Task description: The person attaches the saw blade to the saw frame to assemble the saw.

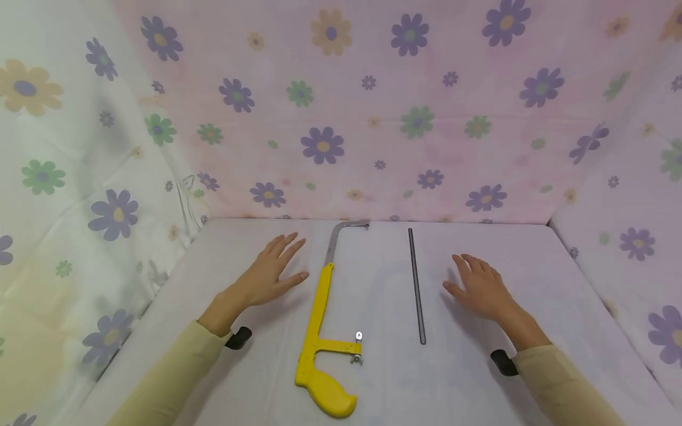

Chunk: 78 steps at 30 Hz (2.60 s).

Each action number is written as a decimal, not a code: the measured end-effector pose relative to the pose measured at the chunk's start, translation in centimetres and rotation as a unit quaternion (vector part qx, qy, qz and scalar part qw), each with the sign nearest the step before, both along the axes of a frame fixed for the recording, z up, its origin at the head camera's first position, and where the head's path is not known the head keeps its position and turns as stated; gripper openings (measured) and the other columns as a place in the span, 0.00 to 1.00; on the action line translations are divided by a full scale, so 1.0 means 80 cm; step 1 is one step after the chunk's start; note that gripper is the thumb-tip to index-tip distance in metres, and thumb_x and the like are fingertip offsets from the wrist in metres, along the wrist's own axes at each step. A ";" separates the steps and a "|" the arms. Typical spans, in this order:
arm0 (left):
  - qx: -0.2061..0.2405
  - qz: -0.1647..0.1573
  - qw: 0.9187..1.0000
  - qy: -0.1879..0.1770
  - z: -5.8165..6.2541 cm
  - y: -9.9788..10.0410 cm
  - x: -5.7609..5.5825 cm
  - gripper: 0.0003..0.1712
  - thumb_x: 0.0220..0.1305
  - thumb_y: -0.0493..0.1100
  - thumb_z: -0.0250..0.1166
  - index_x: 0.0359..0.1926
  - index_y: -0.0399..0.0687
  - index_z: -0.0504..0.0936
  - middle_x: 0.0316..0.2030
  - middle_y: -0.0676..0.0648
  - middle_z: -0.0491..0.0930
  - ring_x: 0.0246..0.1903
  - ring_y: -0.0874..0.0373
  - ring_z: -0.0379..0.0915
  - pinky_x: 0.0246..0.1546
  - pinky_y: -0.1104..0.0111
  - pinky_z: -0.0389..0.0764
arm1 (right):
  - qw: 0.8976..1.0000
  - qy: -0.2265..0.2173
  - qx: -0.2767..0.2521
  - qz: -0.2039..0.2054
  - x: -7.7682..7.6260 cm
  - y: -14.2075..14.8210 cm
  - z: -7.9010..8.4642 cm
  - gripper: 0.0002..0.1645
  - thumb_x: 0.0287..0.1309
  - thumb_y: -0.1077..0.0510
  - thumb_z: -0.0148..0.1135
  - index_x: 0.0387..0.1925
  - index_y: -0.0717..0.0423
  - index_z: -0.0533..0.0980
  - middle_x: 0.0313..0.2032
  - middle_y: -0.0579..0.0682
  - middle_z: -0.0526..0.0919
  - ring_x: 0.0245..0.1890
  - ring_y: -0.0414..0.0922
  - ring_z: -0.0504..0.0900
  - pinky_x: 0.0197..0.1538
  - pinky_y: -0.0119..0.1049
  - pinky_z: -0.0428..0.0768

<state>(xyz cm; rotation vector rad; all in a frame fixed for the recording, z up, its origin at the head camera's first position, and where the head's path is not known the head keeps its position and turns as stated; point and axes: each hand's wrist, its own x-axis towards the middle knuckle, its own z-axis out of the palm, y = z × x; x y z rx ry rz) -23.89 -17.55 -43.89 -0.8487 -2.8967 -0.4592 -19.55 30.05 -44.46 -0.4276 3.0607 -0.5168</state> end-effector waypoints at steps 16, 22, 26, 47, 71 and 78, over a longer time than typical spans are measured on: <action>0.037 -0.040 0.996 -0.065 0.001 0.014 0.023 0.45 0.73 0.64 0.59 0.80 0.53 0.54 0.79 0.44 0.50 0.76 0.44 0.50 0.72 0.46 0.60 | 0.997 -0.031 -0.064 0.003 0.009 -0.009 -0.006 0.42 0.71 0.47 0.62 0.70 0.72 0.61 0.65 0.77 0.64 0.64 0.74 0.64 0.61 0.73 0.64; 0.041 -0.035 0.996 -0.075 -0.001 0.016 0.029 0.43 0.73 0.63 0.60 0.79 0.53 0.57 0.78 0.43 0.54 0.75 0.44 0.53 0.72 0.47 0.61 | 0.996 -0.039 -0.078 0.005 0.007 -0.012 -0.003 0.39 0.71 0.48 0.61 0.68 0.74 0.63 0.63 0.76 0.68 0.62 0.72 0.67 0.61 0.70 0.67; 0.035 -0.031 0.995 -0.086 -0.004 0.018 0.031 0.42 0.72 0.64 0.60 0.79 0.54 0.59 0.78 0.45 0.56 0.75 0.47 0.54 0.72 0.49 0.62 | 0.994 -0.051 -0.095 0.004 0.007 -0.013 -0.006 0.37 0.71 0.50 0.61 0.67 0.75 0.65 0.60 0.74 0.72 0.58 0.69 0.72 0.58 0.66 0.73; 0.061 -0.070 0.990 -0.107 -0.004 0.031 0.048 0.38 0.71 0.60 0.64 0.74 0.49 0.67 0.71 0.48 0.66 0.69 0.52 0.65 0.69 0.55 0.68 | 0.988 -0.079 -0.135 -0.012 0.009 -0.040 -0.002 0.26 0.65 0.52 0.68 0.52 0.72 0.77 0.44 0.62 0.84 0.44 0.56 0.81 0.45 0.50 0.81; 0.046 -0.105 0.983 -0.140 -0.006 0.049 0.069 0.31 0.71 0.59 0.65 0.66 0.46 0.75 0.63 0.50 0.74 0.61 0.56 0.71 0.65 0.60 0.73 | 0.983 -0.104 -0.146 -0.030 0.015 -0.066 0.000 0.24 0.62 0.53 0.70 0.47 0.72 0.79 0.38 0.57 0.83 0.41 0.53 0.81 0.42 0.47 0.80; 0.040 -0.120 0.981 -0.143 -0.014 0.056 0.076 0.31 0.70 0.60 0.65 0.65 0.48 0.76 0.63 0.51 0.75 0.62 0.56 0.72 0.65 0.60 0.72 | 0.982 -0.114 -0.141 -0.051 0.014 -0.076 -0.002 0.24 0.61 0.53 0.71 0.46 0.72 0.79 0.39 0.60 0.83 0.40 0.54 0.81 0.42 0.48 0.81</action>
